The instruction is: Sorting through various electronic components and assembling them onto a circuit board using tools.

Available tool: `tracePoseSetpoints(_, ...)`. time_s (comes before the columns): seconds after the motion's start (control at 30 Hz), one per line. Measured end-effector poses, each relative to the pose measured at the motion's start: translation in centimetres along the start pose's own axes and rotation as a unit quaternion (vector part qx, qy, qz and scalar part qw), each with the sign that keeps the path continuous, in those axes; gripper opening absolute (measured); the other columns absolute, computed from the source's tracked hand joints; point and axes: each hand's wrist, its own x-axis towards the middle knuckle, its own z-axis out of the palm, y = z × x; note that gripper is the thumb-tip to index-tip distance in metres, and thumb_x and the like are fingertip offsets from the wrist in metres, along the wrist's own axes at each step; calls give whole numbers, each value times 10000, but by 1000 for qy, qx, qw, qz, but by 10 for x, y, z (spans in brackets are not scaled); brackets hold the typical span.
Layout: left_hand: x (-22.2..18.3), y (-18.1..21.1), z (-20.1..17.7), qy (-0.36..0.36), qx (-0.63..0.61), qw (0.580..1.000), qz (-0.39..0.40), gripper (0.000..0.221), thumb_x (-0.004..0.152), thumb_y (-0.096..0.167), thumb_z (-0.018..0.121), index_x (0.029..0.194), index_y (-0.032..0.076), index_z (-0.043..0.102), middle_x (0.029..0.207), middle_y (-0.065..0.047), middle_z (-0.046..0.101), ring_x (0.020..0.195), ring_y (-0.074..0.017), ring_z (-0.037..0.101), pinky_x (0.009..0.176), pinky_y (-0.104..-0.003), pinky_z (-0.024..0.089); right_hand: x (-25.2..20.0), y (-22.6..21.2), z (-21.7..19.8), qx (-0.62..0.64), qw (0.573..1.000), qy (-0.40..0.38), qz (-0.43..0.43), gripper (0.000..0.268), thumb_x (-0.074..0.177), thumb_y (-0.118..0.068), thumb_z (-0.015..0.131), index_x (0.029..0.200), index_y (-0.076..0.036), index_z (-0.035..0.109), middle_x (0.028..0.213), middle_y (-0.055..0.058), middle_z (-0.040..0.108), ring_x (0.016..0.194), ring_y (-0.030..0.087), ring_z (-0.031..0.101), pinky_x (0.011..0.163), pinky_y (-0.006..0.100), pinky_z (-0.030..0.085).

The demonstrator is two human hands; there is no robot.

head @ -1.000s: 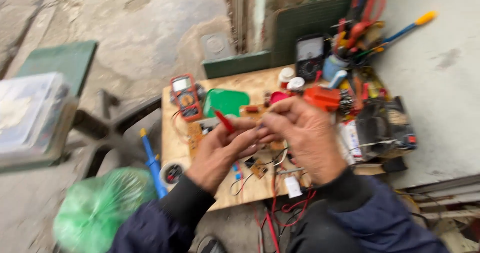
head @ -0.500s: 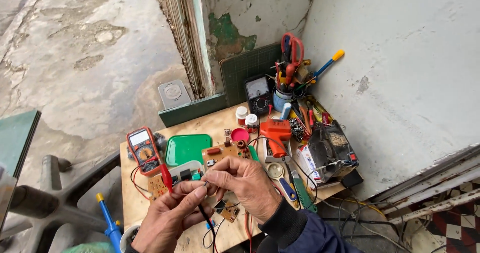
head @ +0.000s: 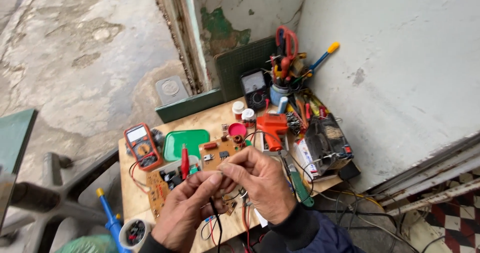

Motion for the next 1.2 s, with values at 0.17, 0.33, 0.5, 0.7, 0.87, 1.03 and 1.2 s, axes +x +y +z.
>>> tracePoseSetpoints(0.17, -32, -17, -8, -4, 52, 997, 65, 227, 993, 152, 815, 1073, -59, 799, 724, -121, 640, 596, -173, 542, 512, -329, 486, -8, -15, -14, -181, 977, -26, -113, 97, 975, -173, 803, 943, -83, 818, 897, 41, 828, 772, 134, 790, 709, 269, 659)
tracePoseSetpoints(0.33, -49, -73, -38, 124, -141, 981, -54, 262, 1033, 121, 751, 1260, 4, 809, 469, -43, 307, 348, -120, 221, 359, -283, 102, 0, -5, -78, -182, 980, 73, -22, 195, 1034, -185, 700, 1065, -10, 782, 981, 180, 885, 785, 249, 867, 736, 364, 762)
tracePoseSetpoints(0.5, -14, -166, -77, 267, -206, 941, 12, 186, 923, -13, 814, 1105, -53, 801, 768, -190, 598, 700, -237, 508, 752, -384, 330, -19, 75, -158, -111, 978, 116, 135, 346, 1117, -234, 602, 1017, 71, 734, 1081, 318, 833, 860, 381, 805, 780, 502, 698)
tracePoseSetpoints(0.7, -7, -177, -53, 323, -210, 922, -38, 245, 903, -87, 855, 1145, -107, 818, 1091, -303, 874, 985, -300, 776, 906, -335, 568, -48, 129, -126, -256, 894, 17, 368, 393, 1059, -298, 640, 1241, -22, 852, 1225, 186, 894, 1040, 310, 854, 985, 427, 633)
tracePoseSetpoints(0.87, -2, -196, -52, 289, -170, 941, -35, 261, 945, 102, 890, 1175, -21, 908, 618, -61, 514, 484, -118, 309, 439, -284, 237, -44, 213, -94, -349, 862, -208, 303, 397, 1039, -403, 690, 1390, -247, 789, 1466, -38, 774, 1398, 173, 720, 1214, 379, 537)
tracePoseSetpoints(1.03, 1, -206, -63, 308, -165, 936, -42, 255, 961, 140, 883, 1168, -10, 873, 687, -112, 638, 435, -112, 300, 400, -295, 241, -41, 273, -71, -453, 832, -296, 120, 416, 1134, -380, 536, 1526, -240, 545, 1571, -19, 537, 1293, 329, 650, 1139, 589, 575)
tracePoseSetpoints(1.2, 2, -208, -74, 352, -192, 916, -25, 231, 930, 107, 902, 1126, -11, 864, 719, -120, 673, 466, -113, 388, 411, -256, 259, -45, 273, -74, -449, 843, -242, 171, 541, 1124, -413, 508, 1643, -274, 439, 1690, 3, 458, 1526, 322, 502, 1282, 559, 501)
